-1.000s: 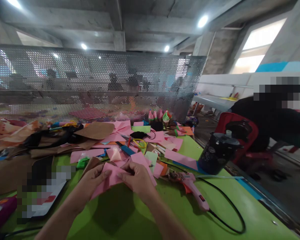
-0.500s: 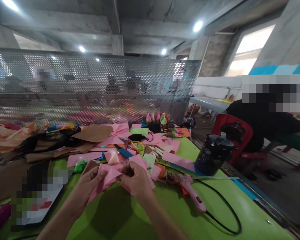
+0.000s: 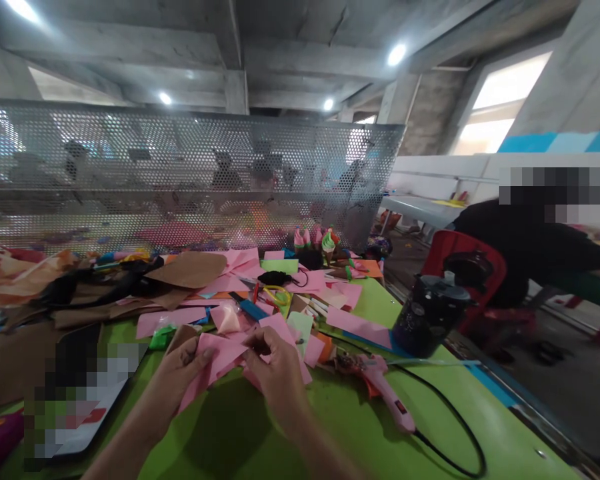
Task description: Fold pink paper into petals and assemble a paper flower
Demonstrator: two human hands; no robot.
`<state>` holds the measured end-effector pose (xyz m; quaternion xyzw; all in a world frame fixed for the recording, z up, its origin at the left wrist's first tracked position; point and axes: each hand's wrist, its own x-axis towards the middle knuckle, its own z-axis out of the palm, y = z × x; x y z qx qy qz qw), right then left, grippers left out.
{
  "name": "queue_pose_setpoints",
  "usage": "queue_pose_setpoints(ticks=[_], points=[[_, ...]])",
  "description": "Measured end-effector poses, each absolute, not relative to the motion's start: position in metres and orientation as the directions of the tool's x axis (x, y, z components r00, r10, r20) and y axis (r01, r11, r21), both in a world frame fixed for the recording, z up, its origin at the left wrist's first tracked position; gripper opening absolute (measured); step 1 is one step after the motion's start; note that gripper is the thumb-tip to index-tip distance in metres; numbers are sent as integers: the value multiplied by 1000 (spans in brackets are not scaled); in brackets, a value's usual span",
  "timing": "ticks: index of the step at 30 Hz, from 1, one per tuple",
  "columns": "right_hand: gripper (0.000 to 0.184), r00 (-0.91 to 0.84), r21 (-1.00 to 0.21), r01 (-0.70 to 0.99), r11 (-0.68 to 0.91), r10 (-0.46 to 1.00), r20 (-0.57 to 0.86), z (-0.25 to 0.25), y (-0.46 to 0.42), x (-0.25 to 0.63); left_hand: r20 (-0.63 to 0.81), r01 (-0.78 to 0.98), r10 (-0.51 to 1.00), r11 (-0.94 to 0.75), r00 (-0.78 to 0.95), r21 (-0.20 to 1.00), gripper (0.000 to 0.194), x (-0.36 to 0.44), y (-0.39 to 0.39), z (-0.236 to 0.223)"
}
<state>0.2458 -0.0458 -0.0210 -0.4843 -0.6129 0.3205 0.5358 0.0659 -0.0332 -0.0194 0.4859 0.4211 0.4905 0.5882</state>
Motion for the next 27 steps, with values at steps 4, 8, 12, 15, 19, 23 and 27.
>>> queue_pose_setpoints(ticks=[4,8,12,15,19,23,27], points=[[5,46,-945,176,275,957,287,-23,-44,245,-109,-237,980,147,164,960,37,69,-34,-22],[6,42,-944,180,278,956,290,-22,-45,244,-137,-252,973,181,185,951,38,69,-36,-23],[10,17,-936,204,288,955,298,-20,-49,243,-129,-262,961,193,244,946,42,69,-36,-24],[6,1,-924,234,303,950,312,-19,-49,243,-128,-278,967,188,222,942,41,69,-35,-27],[6,-11,-894,261,364,927,375,-20,-49,245,-154,-286,960,220,236,933,42,69,-34,-30],[5,-17,-829,380,410,899,437,-18,-50,248,-171,-304,964,229,206,925,40,70,-36,-28],[17,-108,-775,466,427,897,429,-17,-53,247,-166,-379,966,231,197,896,43,73,-39,-23]])
